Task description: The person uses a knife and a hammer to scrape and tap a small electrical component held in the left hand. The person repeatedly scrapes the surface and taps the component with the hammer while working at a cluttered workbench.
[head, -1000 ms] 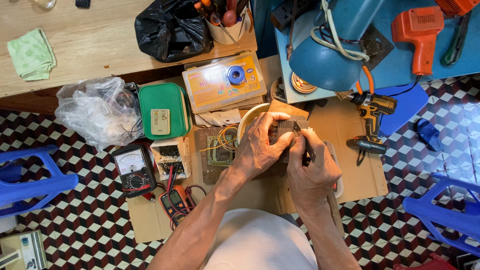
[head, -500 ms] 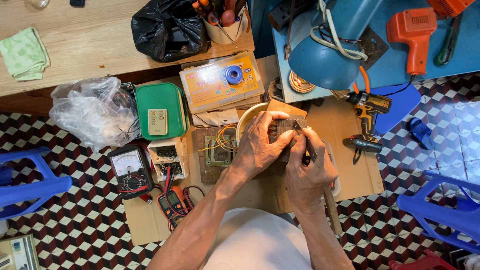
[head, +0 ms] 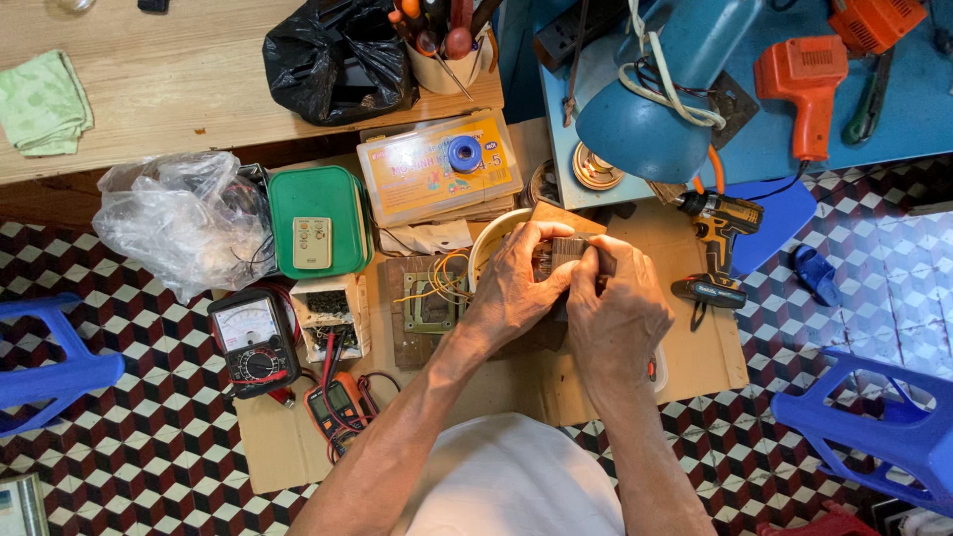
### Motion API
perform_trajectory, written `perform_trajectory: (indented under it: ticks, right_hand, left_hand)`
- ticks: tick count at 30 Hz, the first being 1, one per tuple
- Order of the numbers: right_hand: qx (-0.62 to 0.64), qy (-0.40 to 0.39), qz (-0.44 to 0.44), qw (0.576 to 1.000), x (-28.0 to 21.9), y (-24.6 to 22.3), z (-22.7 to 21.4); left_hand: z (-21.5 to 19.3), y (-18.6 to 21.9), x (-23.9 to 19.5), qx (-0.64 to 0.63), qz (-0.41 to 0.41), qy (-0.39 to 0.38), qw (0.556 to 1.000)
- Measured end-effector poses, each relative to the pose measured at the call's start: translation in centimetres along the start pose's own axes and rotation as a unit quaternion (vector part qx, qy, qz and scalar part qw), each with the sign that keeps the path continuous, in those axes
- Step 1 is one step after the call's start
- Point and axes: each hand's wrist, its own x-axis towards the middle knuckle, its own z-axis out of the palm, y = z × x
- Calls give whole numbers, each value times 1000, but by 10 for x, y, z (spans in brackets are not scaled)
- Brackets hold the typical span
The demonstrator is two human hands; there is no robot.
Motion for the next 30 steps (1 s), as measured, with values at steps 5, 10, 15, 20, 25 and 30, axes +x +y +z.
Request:
perform_trajectory:
  ticks: [5, 10, 15, 20, 25, 30]
  right_hand:
    - [62, -143, 112, 981, 21, 2, -16]
    - [310, -181, 185, 915, 34, 28, -43]
    - [369, -267, 209, 865, 50, 48, -27]
    - [397, -282, 220, 845, 54, 55, -16]
    - [366, -283, 218, 859, 50, 57, -12]
    - [361, -287, 196, 865, 48, 61, -14]
  left_hand:
    - [-6, -2, 3, -48, 41, -23, 998]
    - [-15, -5, 16, -25, 63, -98, 993]
    - [-19, -7, 21, -40, 48, -149, 987]
    - [-24, -6, 28, -45, 31, -196, 979]
    - [-30, -2, 33, -40, -8, -219, 975]
    - [-33, 1, 32, -72, -14, -224, 972]
